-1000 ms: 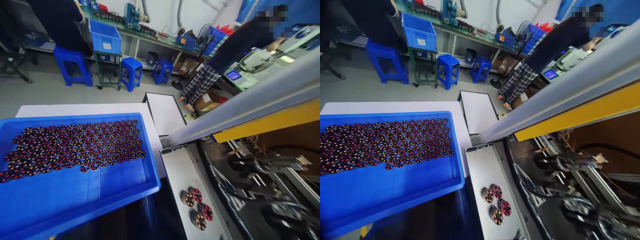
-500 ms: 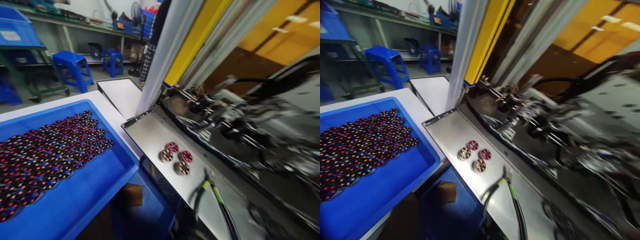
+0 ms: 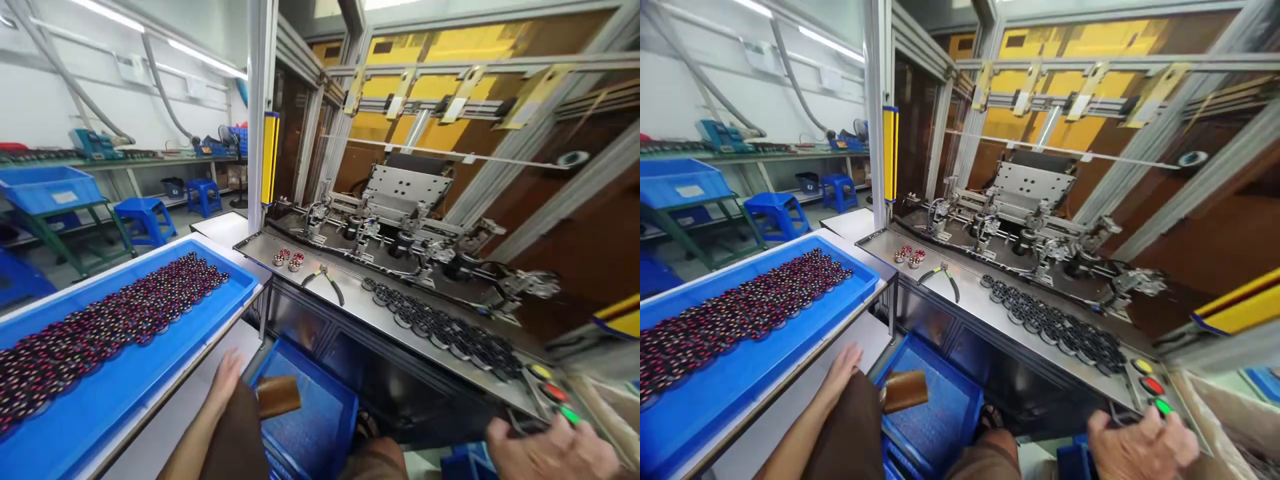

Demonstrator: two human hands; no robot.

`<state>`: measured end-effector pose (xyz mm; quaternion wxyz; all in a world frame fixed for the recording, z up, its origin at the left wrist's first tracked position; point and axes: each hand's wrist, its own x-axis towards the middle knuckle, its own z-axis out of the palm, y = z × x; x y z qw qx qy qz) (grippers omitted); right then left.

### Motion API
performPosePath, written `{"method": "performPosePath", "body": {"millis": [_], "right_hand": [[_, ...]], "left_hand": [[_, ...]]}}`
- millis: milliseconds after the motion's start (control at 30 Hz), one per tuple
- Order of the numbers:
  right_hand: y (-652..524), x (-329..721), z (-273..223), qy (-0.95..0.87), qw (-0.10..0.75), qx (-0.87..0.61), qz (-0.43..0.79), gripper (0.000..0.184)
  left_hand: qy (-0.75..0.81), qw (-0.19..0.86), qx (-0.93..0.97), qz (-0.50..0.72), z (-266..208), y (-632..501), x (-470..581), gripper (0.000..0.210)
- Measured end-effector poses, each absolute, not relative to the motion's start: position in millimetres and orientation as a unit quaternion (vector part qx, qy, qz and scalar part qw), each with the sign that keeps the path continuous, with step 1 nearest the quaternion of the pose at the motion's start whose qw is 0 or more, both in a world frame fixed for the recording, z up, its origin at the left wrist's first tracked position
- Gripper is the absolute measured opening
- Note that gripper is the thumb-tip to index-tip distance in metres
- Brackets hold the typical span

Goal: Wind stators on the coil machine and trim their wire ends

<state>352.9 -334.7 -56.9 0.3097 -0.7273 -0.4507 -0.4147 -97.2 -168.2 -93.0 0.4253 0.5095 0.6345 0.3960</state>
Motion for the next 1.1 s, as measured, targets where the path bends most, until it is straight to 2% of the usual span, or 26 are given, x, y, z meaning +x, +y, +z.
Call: {"method": "performPosePath", "body": {"millis": [67, 167, 300, 500, 667, 767, 933, 1100], "right_hand": [[-336, 356, -55, -0.451, 0.308, -0.716, -0.436, 0.086], [-339, 371, -59, -0.464, 0.28, -0.696, -0.47, 0.085], [-343, 389, -67, -0.465, 0.258, -0.689, -0.493, 0.085], [-343, 400, -76, -0.439, 0.222, -0.692, -0.528, 0.087], [-339, 405, -85, -0.407, 0.21, -0.702, -0.545, 0.088], [-338, 409, -92, -0.397, 0.206, -0.707, -0.547, 0.086], [-338, 414, -99, -0.383, 0.191, -0.724, -0.542, 0.081], [-332, 413, -96, -0.368, 0.195, -0.718, -0.557, 0.084]], "left_hand": [[0.599, 0.38, 0.564, 0.423, -55, -135, -82, 0.025], [0.57, 0.295, 0.618, 0.454, 7, -68, -66, 0.036], [0.557, 0.256, 0.677, 0.408, 55, -4, -58, 0.035], [0.547, 0.235, 0.728, 0.341, 46, 16, -38, 0.034], [0.56, 0.22, 0.717, 0.352, 30, 22, -22, 0.036], [0.567, 0.221, 0.698, 0.377, 25, 25, -21, 0.045], [0.566, 0.236, 0.644, 0.457, 27, 27, -38, 0.072], [0.53, 0.293, 0.556, 0.569, 40, 18, -55, 0.079]]}}
